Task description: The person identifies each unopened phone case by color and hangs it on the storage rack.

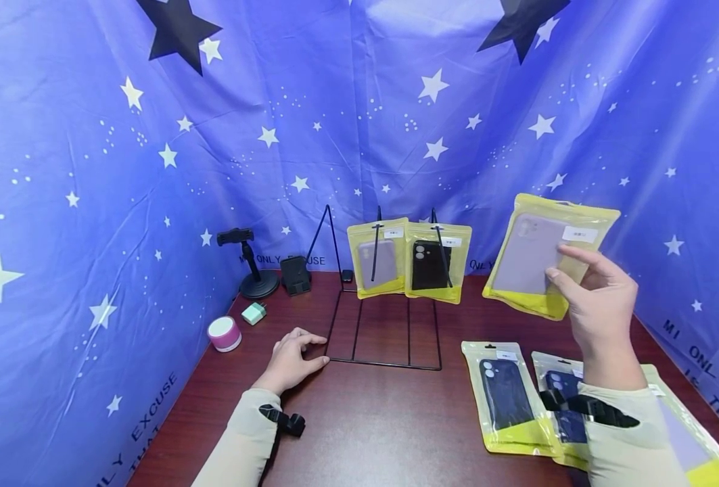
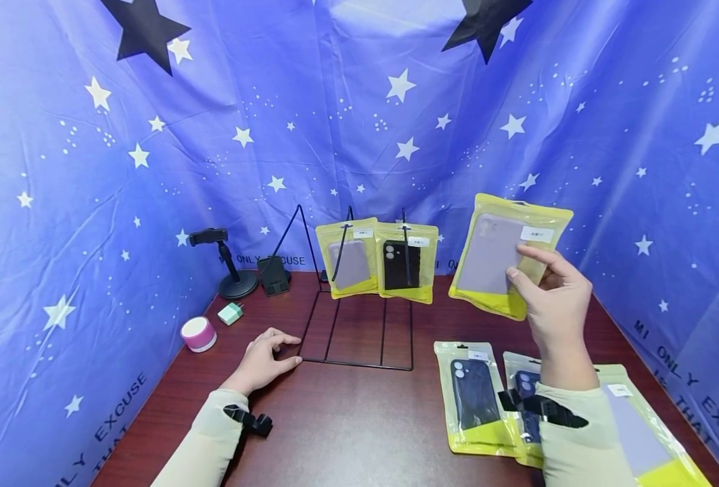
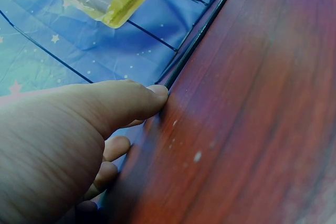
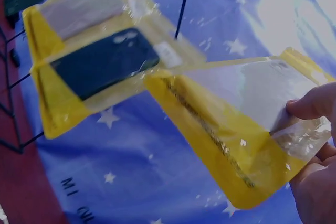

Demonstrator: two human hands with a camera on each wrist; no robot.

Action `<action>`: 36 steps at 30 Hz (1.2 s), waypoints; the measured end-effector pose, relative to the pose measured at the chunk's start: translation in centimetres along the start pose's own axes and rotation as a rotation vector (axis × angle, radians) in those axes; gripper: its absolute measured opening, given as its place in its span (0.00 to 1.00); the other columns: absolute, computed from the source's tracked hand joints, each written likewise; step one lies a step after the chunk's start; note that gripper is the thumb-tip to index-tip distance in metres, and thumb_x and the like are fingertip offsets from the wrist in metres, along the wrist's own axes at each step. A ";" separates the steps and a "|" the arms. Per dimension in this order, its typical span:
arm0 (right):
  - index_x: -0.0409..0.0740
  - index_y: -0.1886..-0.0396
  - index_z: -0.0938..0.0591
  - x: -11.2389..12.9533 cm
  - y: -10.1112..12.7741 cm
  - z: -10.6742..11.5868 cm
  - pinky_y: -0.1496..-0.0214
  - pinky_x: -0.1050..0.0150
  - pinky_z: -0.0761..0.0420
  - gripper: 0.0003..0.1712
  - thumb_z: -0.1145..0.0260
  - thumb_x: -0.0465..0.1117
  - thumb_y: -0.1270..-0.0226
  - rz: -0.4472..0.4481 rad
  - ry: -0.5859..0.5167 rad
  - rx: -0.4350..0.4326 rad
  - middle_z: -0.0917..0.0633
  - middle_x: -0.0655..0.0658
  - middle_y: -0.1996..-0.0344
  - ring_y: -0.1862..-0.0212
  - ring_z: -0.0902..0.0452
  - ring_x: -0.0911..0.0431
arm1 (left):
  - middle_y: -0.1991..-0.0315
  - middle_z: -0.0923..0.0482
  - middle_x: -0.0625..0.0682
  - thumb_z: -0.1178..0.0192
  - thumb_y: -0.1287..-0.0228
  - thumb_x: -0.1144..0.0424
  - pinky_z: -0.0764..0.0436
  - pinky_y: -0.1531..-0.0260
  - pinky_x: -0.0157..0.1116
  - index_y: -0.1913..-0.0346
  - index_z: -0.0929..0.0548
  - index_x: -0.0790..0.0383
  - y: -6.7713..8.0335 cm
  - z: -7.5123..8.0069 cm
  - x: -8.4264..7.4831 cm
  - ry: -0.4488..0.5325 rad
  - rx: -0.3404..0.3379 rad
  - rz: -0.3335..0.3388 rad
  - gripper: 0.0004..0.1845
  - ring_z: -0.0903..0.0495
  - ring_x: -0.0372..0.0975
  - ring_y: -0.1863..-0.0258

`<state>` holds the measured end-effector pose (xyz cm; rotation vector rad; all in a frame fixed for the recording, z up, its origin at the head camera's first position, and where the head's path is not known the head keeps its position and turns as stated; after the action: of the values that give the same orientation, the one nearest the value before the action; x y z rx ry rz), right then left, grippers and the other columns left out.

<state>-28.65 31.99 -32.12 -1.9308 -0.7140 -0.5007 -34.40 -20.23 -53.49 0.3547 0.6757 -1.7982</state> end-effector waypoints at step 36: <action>0.13 0.42 0.27 4.2 3.5 -7.3 0.60 0.61 0.13 0.36 0.36 0.03 0.57 0.066 0.017 0.239 0.13 0.30 0.55 0.61 0.11 0.48 | 0.58 0.25 0.40 0.20 0.43 0.48 0.36 0.53 0.47 0.47 0.09 0.43 0.0 0.2 -0.4 0.016 0.003 -0.001 0.20 0.29 0.36 0.60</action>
<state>-23.44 25.34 -28.64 -1.7192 -0.6651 -0.3725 -34.28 -20.07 -53.08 0.3706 0.6844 -1.7995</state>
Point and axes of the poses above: each hand's wrist, its own y-axis away from the middle knuckle, its own z-axis out of the back of the hand, x = y × z, the point moved 6 cm from there along -y, towards the middle knuckle
